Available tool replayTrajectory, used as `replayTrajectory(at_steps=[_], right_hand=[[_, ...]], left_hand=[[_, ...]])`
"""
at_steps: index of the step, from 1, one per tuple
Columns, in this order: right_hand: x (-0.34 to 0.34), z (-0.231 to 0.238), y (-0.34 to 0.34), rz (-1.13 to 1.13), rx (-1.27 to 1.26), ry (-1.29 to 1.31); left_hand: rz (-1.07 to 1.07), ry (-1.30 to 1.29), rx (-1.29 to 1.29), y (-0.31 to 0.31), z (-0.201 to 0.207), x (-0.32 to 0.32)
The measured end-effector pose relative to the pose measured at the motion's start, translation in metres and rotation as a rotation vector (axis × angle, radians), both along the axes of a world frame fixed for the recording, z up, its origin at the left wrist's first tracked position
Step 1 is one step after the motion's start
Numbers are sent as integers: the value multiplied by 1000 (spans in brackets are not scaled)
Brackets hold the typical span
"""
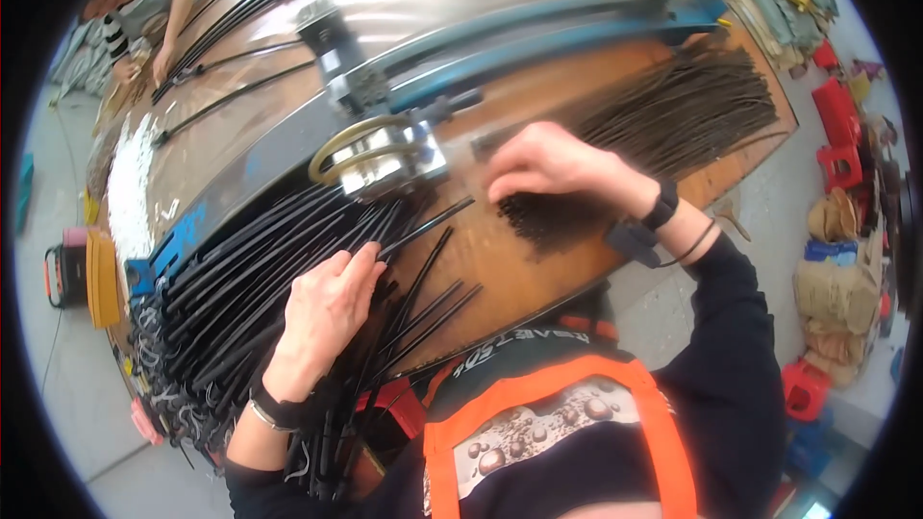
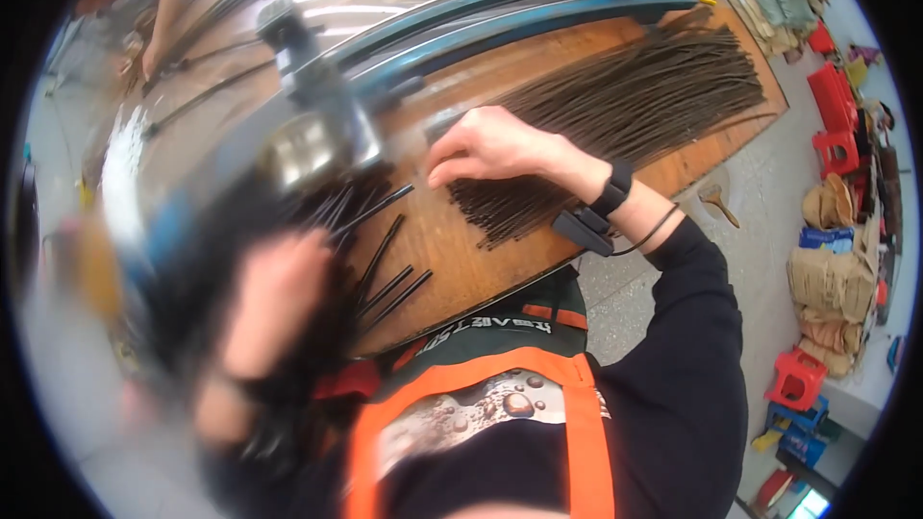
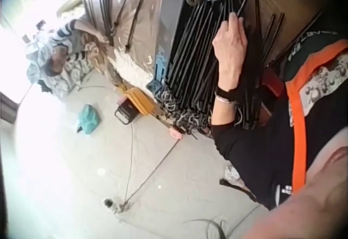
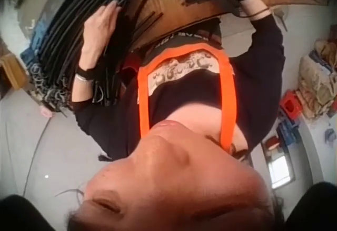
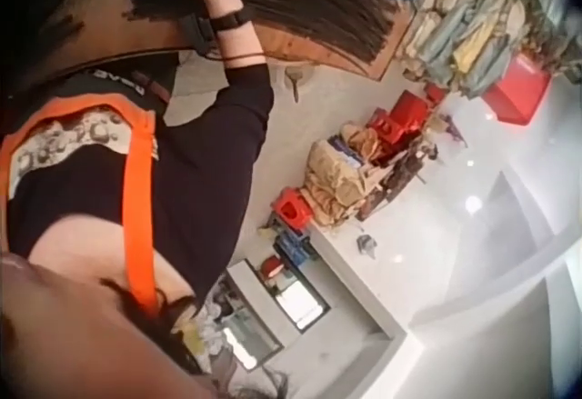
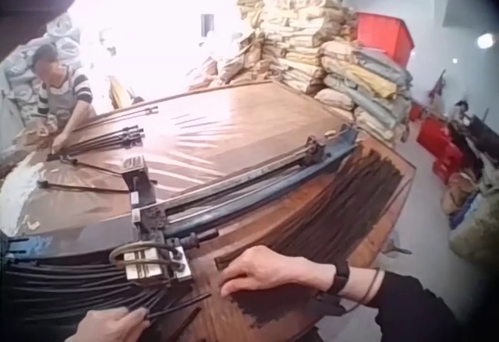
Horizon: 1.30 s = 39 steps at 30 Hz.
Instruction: The person picks up a long black rod and a spring, slides the spring onto the rod, and inserts it into a machine to be processed. They then remove the rod and place it onto a pile with others.
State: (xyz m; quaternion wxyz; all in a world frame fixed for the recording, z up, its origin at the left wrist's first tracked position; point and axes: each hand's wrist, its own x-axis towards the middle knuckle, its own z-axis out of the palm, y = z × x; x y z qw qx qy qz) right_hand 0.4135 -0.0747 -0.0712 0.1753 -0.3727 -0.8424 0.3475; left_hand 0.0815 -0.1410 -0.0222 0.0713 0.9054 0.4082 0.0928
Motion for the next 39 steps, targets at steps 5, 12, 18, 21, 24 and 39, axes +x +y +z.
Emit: replayTrajectory(at_steps=[5, 12, 18, 21, 24, 39], right_hand=[[17, -14, -11, -1, 150, 238], [-28, 9, -68, -134, 206, 246], [-43, 3, -98, -235, 313, 382], [-50, 7, -103, -358, 416, 370], [-55, 15, -111, -296, 206, 415], [-38, 3, -123, -434, 426, 414]], left_hand=[[-8, -70, -17, 9, -10, 35], [-60, -99, -259, -20, 4, 0], [-36, -209, 87, -47, 28, -17], [-5, -185, 76, -54, 29, -23], [-33, -200, 85, -55, 18, -24], [-39, -158, -231, -55, 44, 0]])
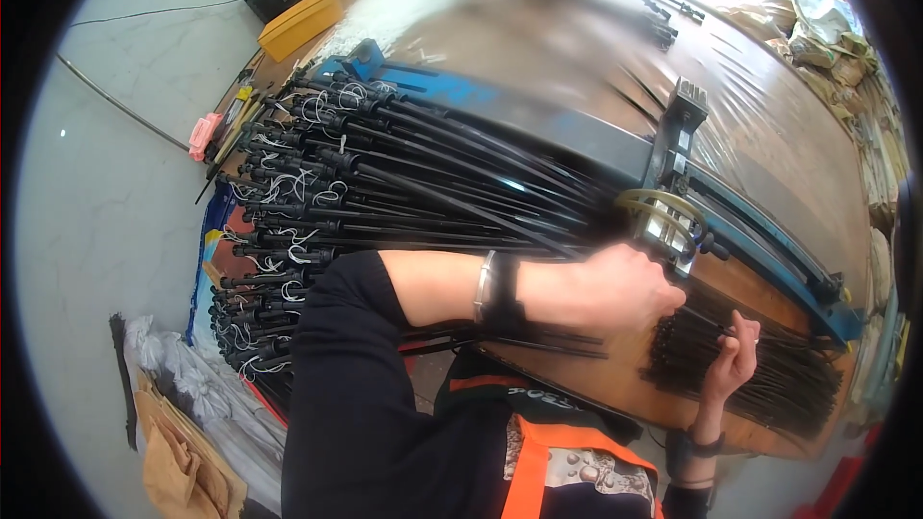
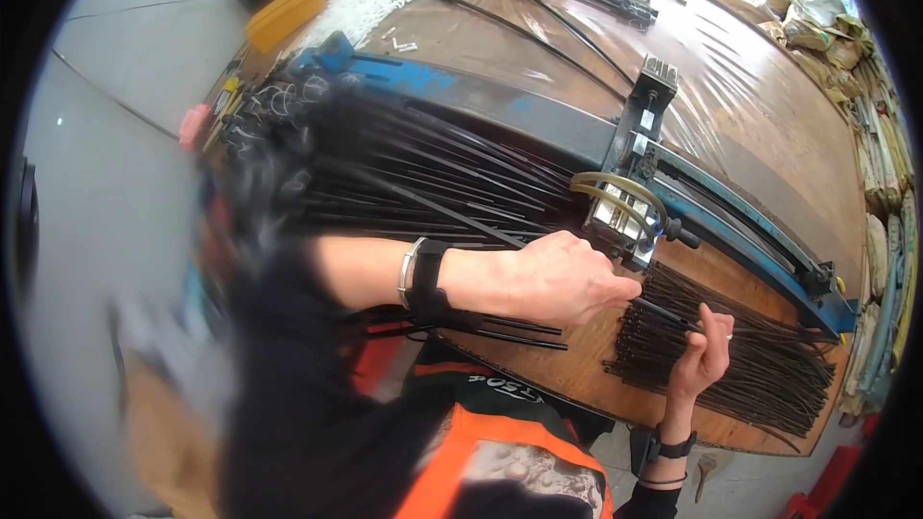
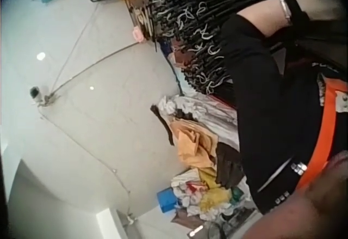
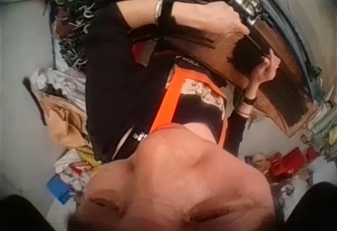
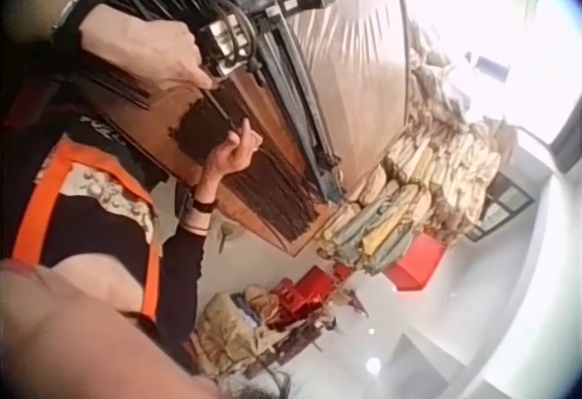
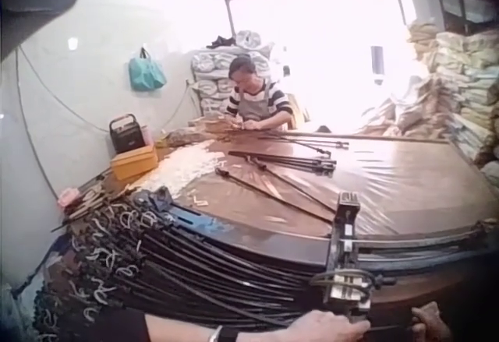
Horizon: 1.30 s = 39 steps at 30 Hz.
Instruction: The person picks up a long black rod and a spring, slides the spring onto the rod, and inserts it into a machine to be processed. They then remove the rod and place it onto a pile with others.
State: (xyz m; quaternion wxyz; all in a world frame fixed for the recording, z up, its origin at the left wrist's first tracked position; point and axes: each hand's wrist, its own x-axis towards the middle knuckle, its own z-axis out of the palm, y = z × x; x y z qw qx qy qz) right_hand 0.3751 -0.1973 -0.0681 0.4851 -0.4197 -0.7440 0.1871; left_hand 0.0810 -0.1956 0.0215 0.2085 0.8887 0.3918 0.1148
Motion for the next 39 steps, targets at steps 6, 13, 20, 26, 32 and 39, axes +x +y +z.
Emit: replayTrajectory(at_steps=[6, 13, 20, 26, 32, 39], right_hand=[[-1, 8, -4, 134, -159, 59], [-4, 15, 1, 153, 354, -381], [-38, 8, -4, 120, 275, -450], [-72, 20, -2, 84, 363, -390], [-103, 45, 3, 101, 348, -312], [-137, 51, -8, 140, 397, -201]], left_hand=[[30, 8, 24, -7, -3, 9], [-16, 86, -3, -15, -3, 15], [-20, 149, 106, -18, -30, 25], [165, -105, 534, -38, -1, -19], [955, -75, 969, -99, 22, -198], [1632, 549, 117, -181, 39, -350]])
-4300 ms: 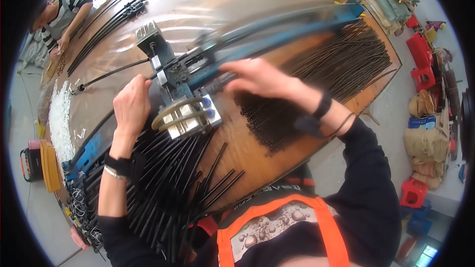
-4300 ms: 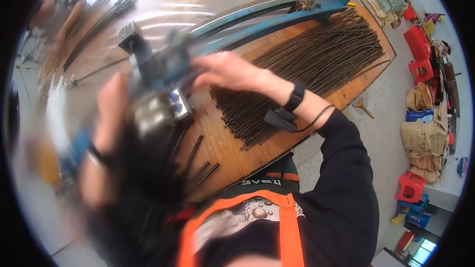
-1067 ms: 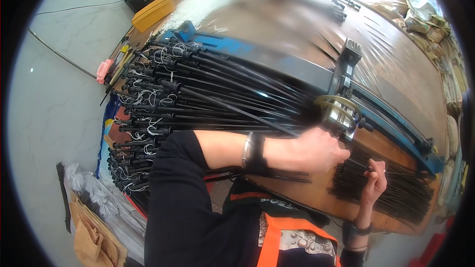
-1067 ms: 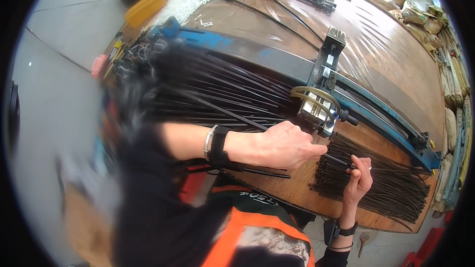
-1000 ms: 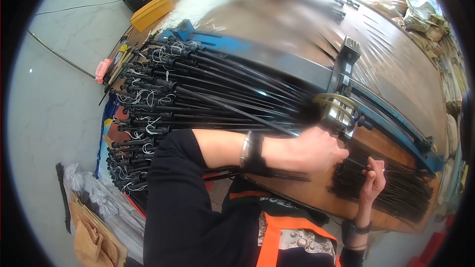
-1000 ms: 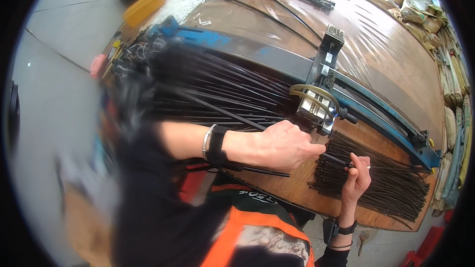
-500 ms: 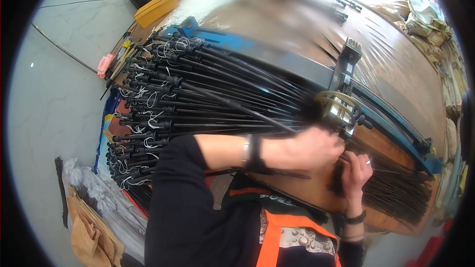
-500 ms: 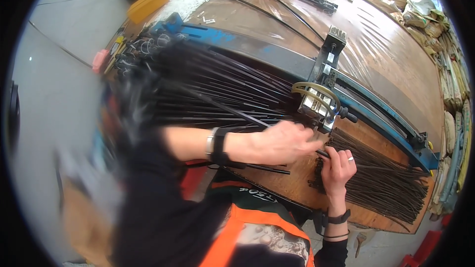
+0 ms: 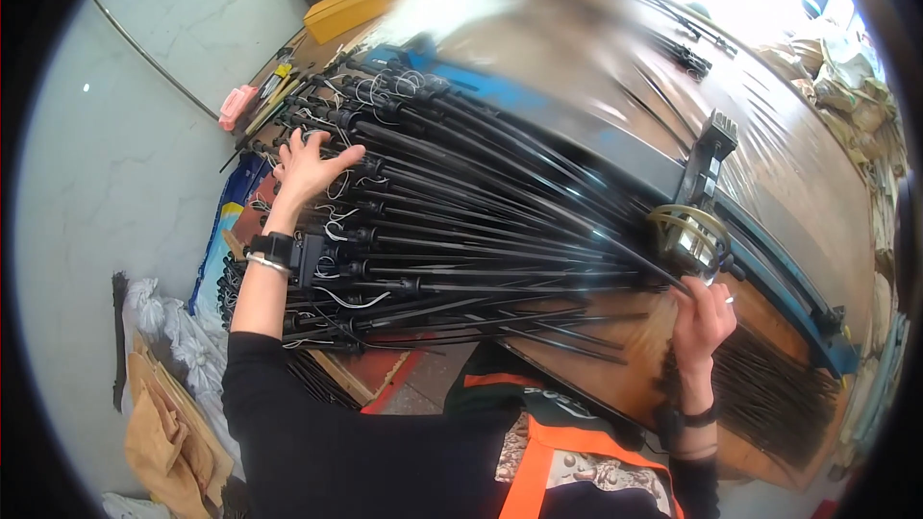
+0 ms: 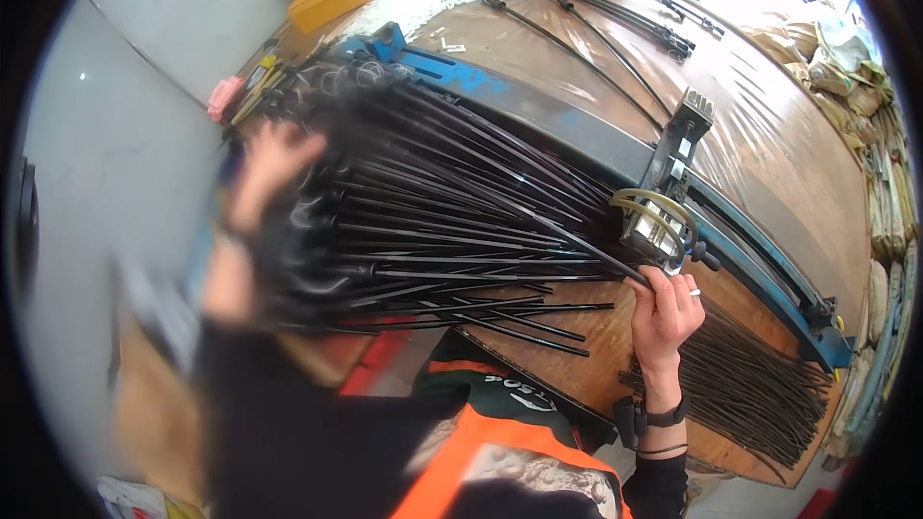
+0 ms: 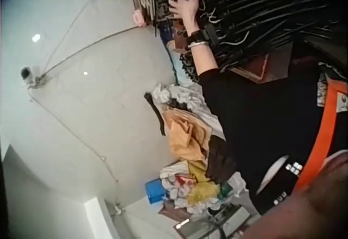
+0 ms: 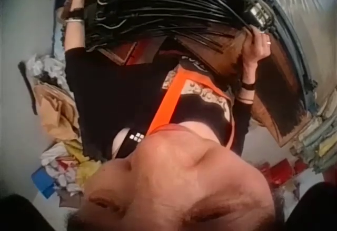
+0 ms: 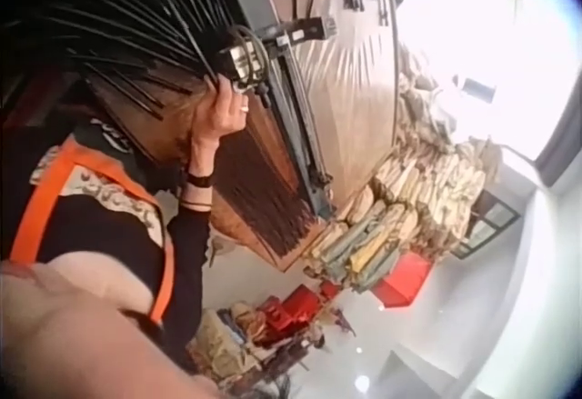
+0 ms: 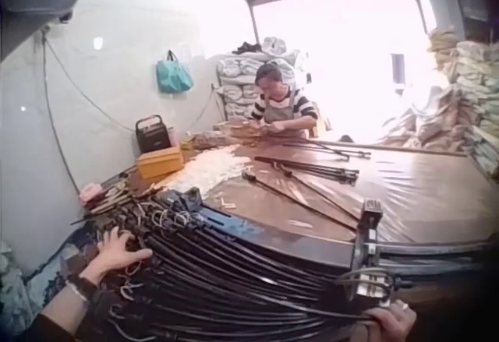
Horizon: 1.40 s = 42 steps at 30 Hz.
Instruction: The person picks up a long black rod and a spring, slides the spring onto the rod, and inserts it into a machine to be processed. They then remove the rod and place it onto a pile with others.
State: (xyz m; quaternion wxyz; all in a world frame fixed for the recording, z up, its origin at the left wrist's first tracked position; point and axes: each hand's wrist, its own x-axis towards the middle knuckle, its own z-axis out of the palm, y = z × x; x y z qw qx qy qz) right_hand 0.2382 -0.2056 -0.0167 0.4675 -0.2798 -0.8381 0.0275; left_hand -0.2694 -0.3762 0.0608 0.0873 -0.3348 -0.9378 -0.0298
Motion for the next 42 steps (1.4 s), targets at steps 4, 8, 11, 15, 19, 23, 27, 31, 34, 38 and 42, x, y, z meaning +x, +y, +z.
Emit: replayTrajectory(at_steps=[4, 8, 11, 15, 19, 23, 27, 31, 34, 38, 42], right_hand=[[-7, -4, -7, -8, 2, 21], [-9, -5, -6, -18, -13, 60], [-5, -3, -1, -18, -71, 79], [-1, -1, -3, -11, -225, 50], [-9, 1, -2, 42, -220, 56], [-10, -7, 5, -9, -185, 21], [-9, -10, 4, -19, -188, 33], [-13, -8, 2, -13, -190, 70], [-8, -9, 14, -19, -140, 115], [-16, -25, 67, 101, -79, 100], [-40, -9, 76, 337, -4, 282]], left_hand=[[42, -59, -38, 5, -9, -26], [-77, -252, 184, -2, -25, -73], [-219, -132, 411, -16, -44, -88], [-145, -404, 787, -16, -65, -98], [-123, -720, 996, -41, -65, -156], [-174, -1074, 1221, -3, -62, -130], [-136, -1082, 1239, 18, -25, -87], [-98, -732, 1095, 15, 19, -116], [-386, 57, 1178, 49, 37, -47], [-807, 5, 860, 100, 48, 173], [-1197, 268, 114, 120, 28, 321]])
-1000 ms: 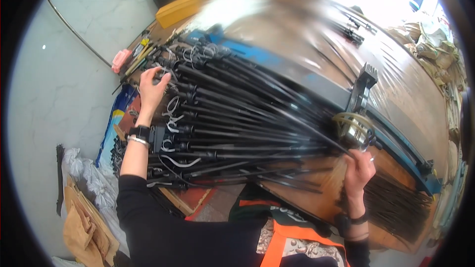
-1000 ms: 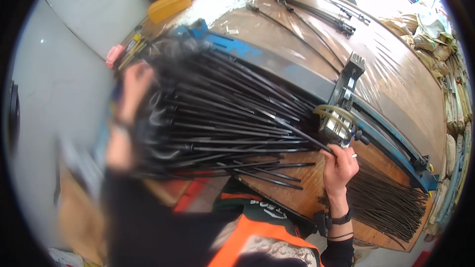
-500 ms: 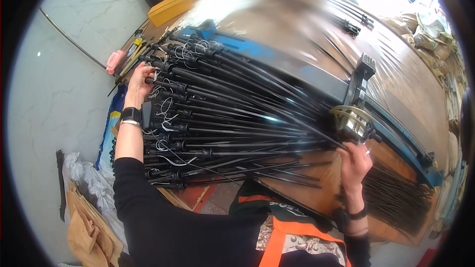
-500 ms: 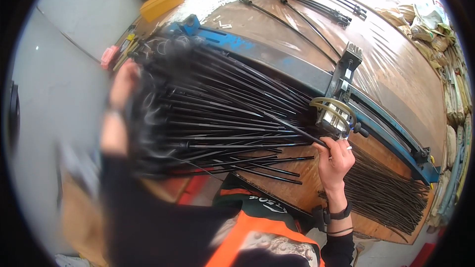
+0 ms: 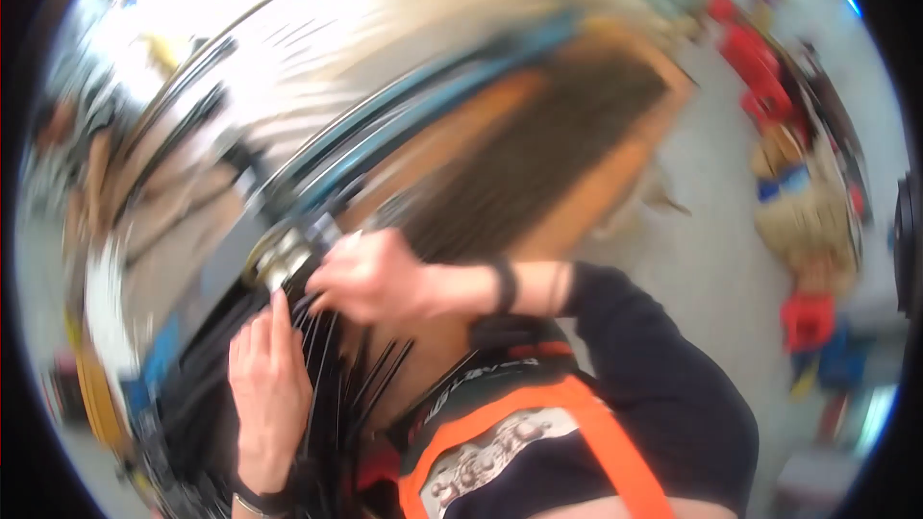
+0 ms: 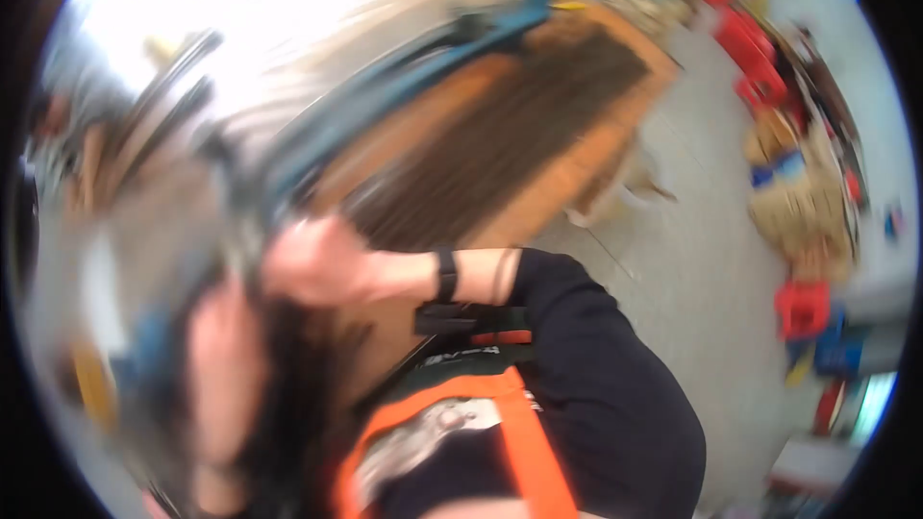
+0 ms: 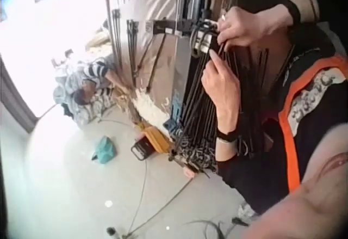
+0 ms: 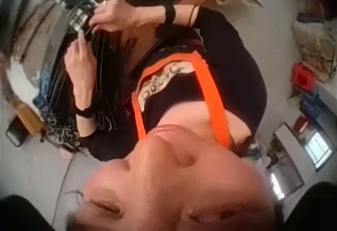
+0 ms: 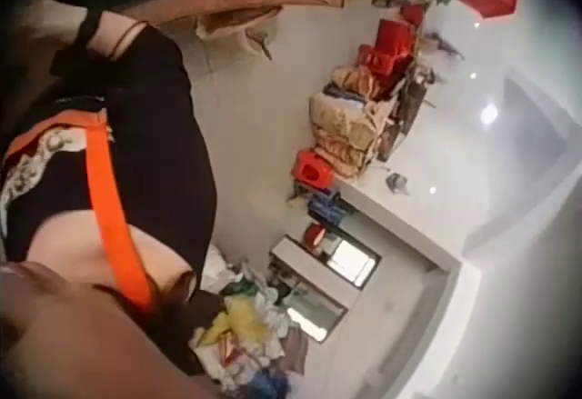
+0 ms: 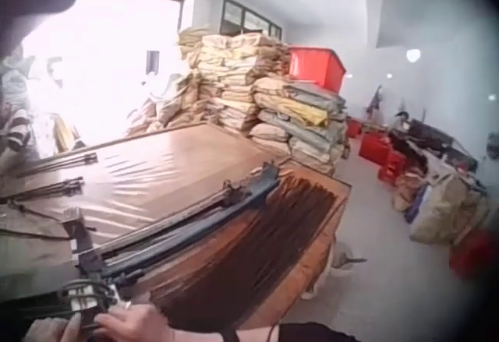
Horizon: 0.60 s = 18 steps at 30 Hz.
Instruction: The person picks up a long black rod and a spring, slides the spring onto the rod, and inserts it into a machine to be processed. They then remove the rod and place it onto a pile with others.
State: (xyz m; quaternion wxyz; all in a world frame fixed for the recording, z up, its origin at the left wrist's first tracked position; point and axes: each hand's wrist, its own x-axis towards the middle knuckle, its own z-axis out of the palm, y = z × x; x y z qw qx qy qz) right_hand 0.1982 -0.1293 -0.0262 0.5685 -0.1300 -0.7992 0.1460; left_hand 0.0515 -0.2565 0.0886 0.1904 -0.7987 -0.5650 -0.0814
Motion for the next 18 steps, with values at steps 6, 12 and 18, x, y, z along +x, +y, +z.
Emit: replayTrajectory(at_steps=[6, 12, 18], right_hand=[[249, 21, 61, -474, -95, -139], [399, 22, 83, -631, -345, -263], [440, -17, 118, -818, -394, -430]], left_hand=[[-339, -189, -200, 128, -7, 106], [-559, -115, -305, 235, 27, 244], [-713, -62, -51, 265, 1, 267]])
